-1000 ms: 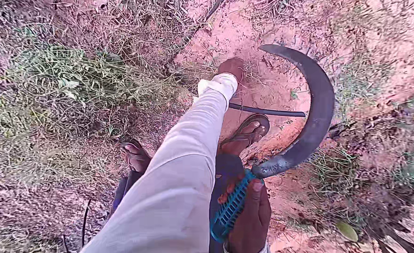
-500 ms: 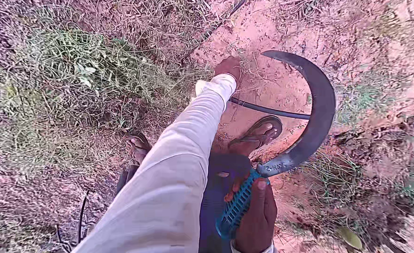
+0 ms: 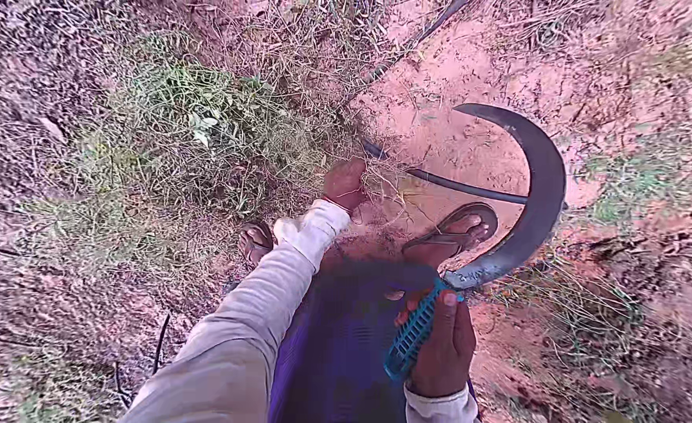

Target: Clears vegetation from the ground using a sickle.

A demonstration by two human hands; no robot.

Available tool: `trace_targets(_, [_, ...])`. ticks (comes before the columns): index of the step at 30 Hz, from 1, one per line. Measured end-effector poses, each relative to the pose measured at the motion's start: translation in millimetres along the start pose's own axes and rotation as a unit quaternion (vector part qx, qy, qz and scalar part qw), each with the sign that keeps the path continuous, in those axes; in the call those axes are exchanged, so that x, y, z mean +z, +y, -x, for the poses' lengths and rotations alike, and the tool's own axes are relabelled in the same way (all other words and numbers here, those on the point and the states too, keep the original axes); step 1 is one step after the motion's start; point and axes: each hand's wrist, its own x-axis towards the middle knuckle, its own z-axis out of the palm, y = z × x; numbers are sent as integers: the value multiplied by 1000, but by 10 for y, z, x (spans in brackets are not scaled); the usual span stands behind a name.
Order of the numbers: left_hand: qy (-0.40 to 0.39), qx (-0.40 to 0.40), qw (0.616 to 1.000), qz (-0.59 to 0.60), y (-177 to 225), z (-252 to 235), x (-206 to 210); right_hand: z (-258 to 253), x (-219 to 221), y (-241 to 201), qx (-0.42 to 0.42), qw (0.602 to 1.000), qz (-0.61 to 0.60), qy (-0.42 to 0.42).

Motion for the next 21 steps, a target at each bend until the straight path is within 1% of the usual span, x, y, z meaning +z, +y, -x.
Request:
trace_targets(1, [-48,-91,993,-49,-148,54,-127,5,11,19,3,1000,0,-2])
trace_targets(2, [-128,-200,967,-88,-289,34,-266,16,20,41,4,1000,5,-2])
trace_targets(3, [-199,-292,927,-126,-520,-14,-327,28,27,67,5,1000,8,-5])
trace_targets(4, [-239,-350,894,-148,-807,-25,-318,44,35,91,6,1000,12,-6])
trace_targets(5, [-265,-375,873,-167,-1054,-11,-292,55,47,114,6,1000,14,-8])
trace_targets(6, [-276,-367,870,-180,-1200,8,-258,61,57,136,6,1000,15,-10])
trace_targets(7, [-274,-325,886,-185,-1226,13,-229,64,63,151,8,1000,15,-11])
trace_targets(9, [-216,-176,948,-154,-1085,-16,-167,92,81,178,15,1000,14,-10])
trace_targets(10, [-194,-114,965,-132,-999,-100,-107,103,101,191,17,1000,15,-10])
trace_targets(11, [-182,-87,973,-113,-896,-217,-34,107,118,200,18,1000,18,-11])
trace_targets(12, [-171,-86,976,-101,-816,-336,66,115,128,213,16,1000,23,-12])
trace_targets(14, [-189,-150,964,-111,-679,-614,261,125,141,236,10,999,30,-15])
trace_targets(15, [-200,-178,956,-122,-650,-747,361,123,146,243,7,999,34,-17])
trace_targets(17, [-211,-202,948,-130,-674,-897,507,125,147,265,1,999,39,-23])
trace_targets(19, [-232,-210,941,-128,-737,-852,493,165,141,281,7,998,48,-31])
trace_targets(21, [-245,-210,940,-115,-776,-883,312,156,178,306,9,998,50,-30])
